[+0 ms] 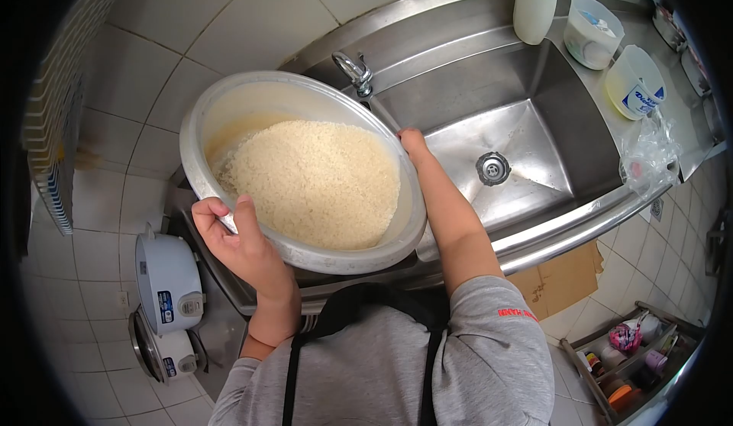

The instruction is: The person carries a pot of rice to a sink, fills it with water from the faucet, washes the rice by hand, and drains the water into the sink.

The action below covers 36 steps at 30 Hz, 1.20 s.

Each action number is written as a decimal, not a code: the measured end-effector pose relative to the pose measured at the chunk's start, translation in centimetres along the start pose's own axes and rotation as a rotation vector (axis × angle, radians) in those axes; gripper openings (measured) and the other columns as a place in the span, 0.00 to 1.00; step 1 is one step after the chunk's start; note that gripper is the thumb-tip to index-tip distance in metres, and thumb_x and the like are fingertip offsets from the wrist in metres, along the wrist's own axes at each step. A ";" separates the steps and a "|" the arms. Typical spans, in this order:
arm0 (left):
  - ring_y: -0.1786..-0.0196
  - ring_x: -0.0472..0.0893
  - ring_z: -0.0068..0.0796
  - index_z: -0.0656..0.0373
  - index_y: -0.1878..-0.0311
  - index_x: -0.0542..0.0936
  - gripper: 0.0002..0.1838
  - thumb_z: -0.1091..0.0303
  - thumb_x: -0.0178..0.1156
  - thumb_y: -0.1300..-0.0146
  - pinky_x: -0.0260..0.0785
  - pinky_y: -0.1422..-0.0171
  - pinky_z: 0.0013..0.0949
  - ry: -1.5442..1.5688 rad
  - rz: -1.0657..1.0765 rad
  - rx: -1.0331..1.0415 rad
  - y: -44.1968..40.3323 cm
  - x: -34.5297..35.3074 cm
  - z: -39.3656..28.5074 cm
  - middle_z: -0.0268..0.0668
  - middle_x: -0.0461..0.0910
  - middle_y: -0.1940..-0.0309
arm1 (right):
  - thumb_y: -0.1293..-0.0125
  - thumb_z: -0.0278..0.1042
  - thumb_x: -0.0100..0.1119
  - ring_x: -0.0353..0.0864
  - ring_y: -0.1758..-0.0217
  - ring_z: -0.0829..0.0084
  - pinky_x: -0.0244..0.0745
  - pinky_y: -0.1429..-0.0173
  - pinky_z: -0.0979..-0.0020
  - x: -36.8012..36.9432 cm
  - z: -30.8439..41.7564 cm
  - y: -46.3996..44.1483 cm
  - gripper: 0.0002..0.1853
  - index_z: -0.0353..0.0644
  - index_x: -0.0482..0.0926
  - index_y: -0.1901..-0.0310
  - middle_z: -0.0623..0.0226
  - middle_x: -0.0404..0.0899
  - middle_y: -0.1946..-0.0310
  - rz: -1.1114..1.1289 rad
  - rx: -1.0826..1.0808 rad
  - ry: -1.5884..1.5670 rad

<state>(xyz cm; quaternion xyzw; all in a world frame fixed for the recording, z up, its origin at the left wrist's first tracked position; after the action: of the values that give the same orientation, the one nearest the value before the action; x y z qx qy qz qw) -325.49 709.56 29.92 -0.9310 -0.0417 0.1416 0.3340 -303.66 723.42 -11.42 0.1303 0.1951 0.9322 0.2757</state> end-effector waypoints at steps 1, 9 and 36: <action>0.62 0.57 0.22 0.57 0.69 0.58 0.11 0.80 0.51 0.48 0.48 0.49 0.26 -0.004 0.000 0.001 0.0 0.0 0.0 0.32 0.55 0.68 | 0.43 0.28 0.48 0.74 0.63 0.66 0.67 0.56 0.69 0.0 0.1 0.1 0.11 0.34 0.80 0.66 0.57 0.79 0.66 -0.002 0.009 -0.007; 0.62 0.57 0.21 0.57 0.69 0.58 0.11 0.80 0.50 0.48 0.49 0.49 0.26 0.016 0.001 -0.012 0.0 0.1 -0.1 0.32 0.55 0.68 | 0.43 0.28 0.48 0.74 0.63 0.67 0.67 0.57 0.70 0.0 -0.2 -0.3 0.11 0.34 0.80 0.66 0.58 0.79 0.67 0.004 0.004 0.012; 0.62 0.59 0.19 0.57 0.68 0.59 0.10 0.80 0.50 0.46 0.52 0.49 0.23 -0.002 -0.020 0.038 0.2 0.2 -0.2 0.31 0.57 0.68 | 0.43 0.30 0.49 0.74 0.63 0.68 0.67 0.56 0.70 0.0 -0.4 -0.3 0.11 0.34 0.80 0.66 0.58 0.79 0.67 0.006 0.025 0.010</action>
<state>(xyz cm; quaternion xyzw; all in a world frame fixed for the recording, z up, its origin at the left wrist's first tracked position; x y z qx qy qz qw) -325.20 709.33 29.91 -0.9238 -0.0488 0.1400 0.3529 -303.67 723.54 -11.87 0.1296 0.2076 0.9312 0.2700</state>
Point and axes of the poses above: each hand's wrist, its own y-axis away from the middle knuckle, its own x-axis out of the palm, z = x × y, the point moved 6 cm from there along -y, towards the middle knuckle
